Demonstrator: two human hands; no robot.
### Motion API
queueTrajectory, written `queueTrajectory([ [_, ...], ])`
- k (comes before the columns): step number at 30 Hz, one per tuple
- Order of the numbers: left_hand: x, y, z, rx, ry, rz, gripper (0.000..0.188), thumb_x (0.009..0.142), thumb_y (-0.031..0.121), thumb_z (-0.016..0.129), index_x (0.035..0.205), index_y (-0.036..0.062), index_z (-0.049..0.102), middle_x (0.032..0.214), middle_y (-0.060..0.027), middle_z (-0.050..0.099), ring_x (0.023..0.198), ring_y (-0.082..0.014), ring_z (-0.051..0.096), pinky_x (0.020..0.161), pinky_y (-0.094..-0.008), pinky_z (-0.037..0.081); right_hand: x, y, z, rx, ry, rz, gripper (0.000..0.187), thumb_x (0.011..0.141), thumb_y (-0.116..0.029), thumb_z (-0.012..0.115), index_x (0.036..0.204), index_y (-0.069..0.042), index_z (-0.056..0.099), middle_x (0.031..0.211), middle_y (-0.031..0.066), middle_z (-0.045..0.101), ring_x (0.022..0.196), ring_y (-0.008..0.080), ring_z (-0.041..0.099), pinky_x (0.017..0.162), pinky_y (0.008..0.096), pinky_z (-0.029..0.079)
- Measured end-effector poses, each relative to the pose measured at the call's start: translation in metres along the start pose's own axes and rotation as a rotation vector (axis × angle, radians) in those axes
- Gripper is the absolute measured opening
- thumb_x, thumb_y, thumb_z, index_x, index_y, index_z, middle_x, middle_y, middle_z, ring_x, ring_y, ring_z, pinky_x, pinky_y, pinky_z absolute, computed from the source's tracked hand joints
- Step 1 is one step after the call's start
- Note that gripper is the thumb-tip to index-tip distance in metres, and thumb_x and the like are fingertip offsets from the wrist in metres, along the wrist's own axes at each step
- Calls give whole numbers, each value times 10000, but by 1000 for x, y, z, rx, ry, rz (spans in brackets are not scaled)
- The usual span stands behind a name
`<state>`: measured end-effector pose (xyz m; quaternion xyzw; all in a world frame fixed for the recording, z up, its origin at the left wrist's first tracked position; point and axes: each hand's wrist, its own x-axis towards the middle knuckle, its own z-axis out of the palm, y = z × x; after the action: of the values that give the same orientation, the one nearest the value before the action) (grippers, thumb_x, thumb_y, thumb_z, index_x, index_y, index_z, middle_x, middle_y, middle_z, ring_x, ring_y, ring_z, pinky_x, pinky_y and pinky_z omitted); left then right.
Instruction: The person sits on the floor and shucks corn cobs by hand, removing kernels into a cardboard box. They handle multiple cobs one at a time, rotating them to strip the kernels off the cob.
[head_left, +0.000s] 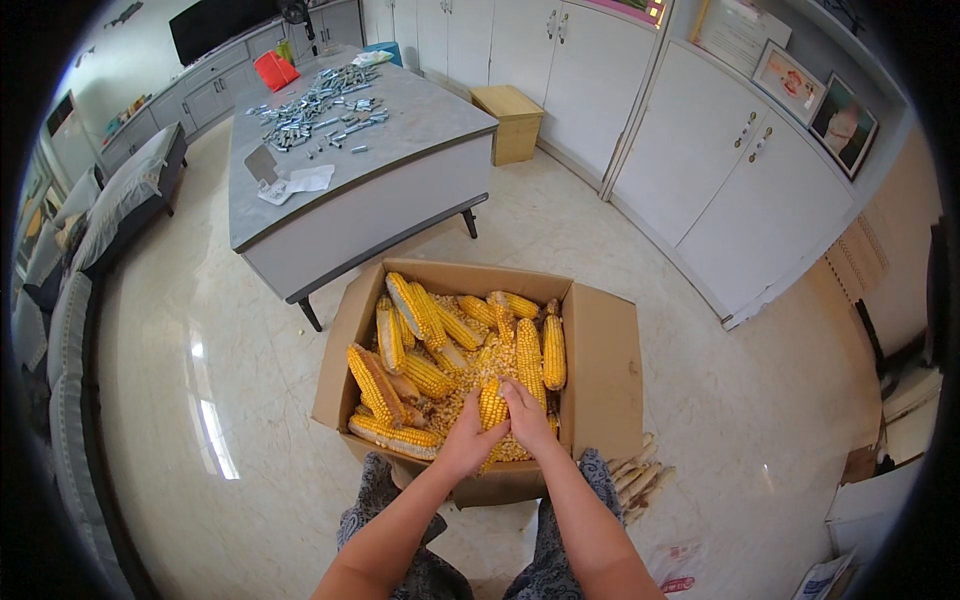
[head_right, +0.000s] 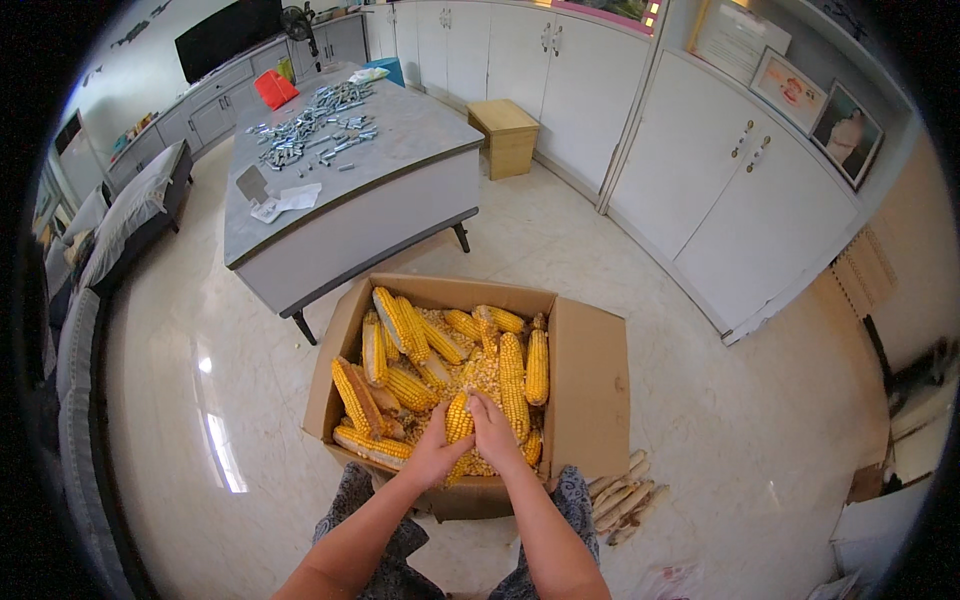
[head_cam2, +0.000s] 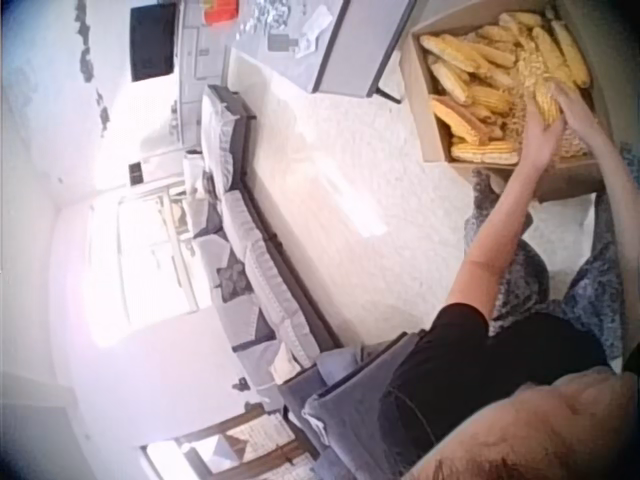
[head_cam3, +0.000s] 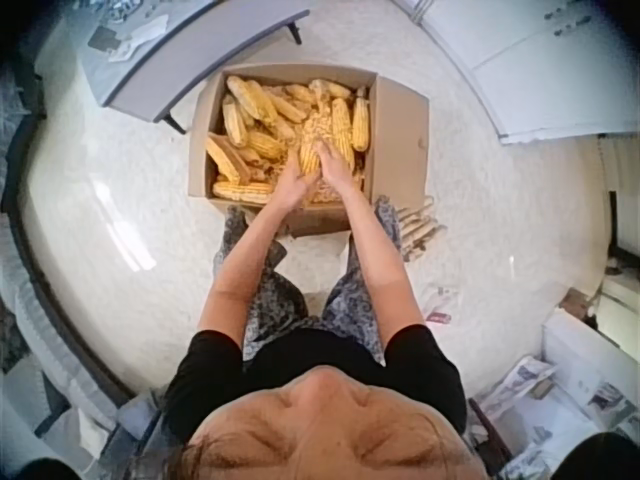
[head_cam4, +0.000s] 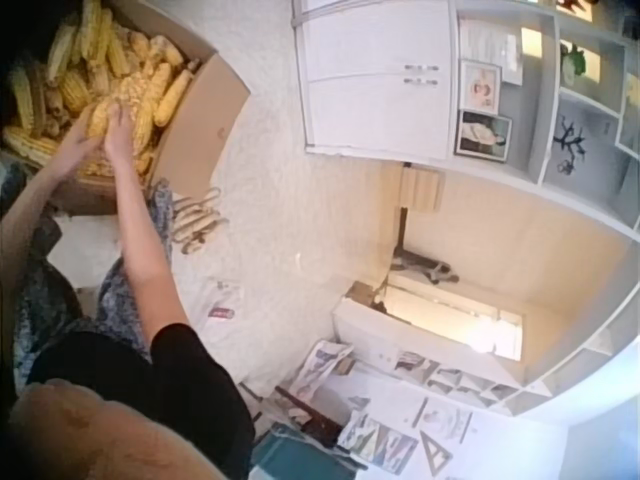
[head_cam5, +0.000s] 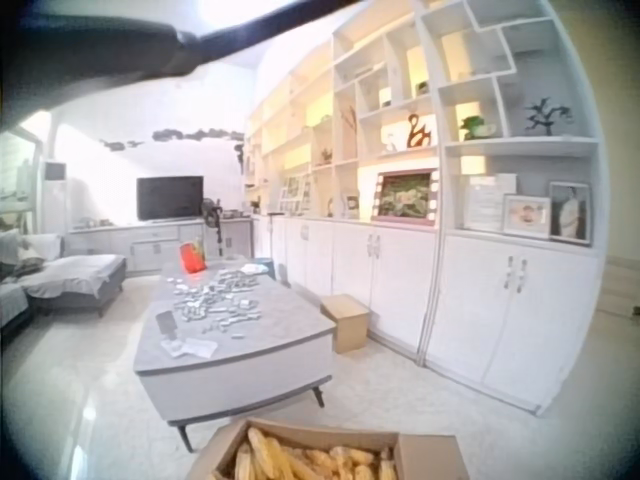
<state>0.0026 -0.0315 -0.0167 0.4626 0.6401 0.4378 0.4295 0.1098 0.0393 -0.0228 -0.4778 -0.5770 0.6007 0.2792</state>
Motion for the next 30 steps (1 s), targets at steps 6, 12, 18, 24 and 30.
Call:
queueTrajectory([
  [6,-5,17,-4,212,-53,-40,712,799,252,598,1308,-74,221,1183,-317,448,1094,-374,491,911,-375,392,5,13,6,-102,143,54,425,947,-340,376,1138,9,524,1047,110,570,979,203,519,894,285,369],
  [12,2,2,-2,-65,-74,35,677,811,222,630,1307,-49,257,1184,-181,479,1076,-240,485,896,-328,391,11,21,-2,219,74,196,373,926,-335,424,1186,-83,514,1024,63,565,916,167,536,795,282,419],
  [18,7,2,-13,-586,-102,-258,671,809,171,626,1339,-11,255,1203,-124,463,1086,-189,464,903,-289,382,-2,-18,-4,390,-145,309,345,901,-320,477,1202,-153,499,957,4,546,813,101,542,605,223,447],
  [24,2,8,-7,-431,-100,-131,650,806,148,604,1345,15,266,1201,-111,458,1073,-173,459,897,-283,377,7,11,1,488,-63,173,319,915,-315,468,1161,-118,512,982,21,535,871,120,536,660,261,456],
  [30,0,14,-5,-674,-94,-230,643,803,149,592,1351,43,275,1198,-105,463,1052,-177,470,889,-287,385,1,-9,3,615,5,173,340,915,-302,478,1176,-84,495,1079,56,531,994,160,508,862,313,404],
])
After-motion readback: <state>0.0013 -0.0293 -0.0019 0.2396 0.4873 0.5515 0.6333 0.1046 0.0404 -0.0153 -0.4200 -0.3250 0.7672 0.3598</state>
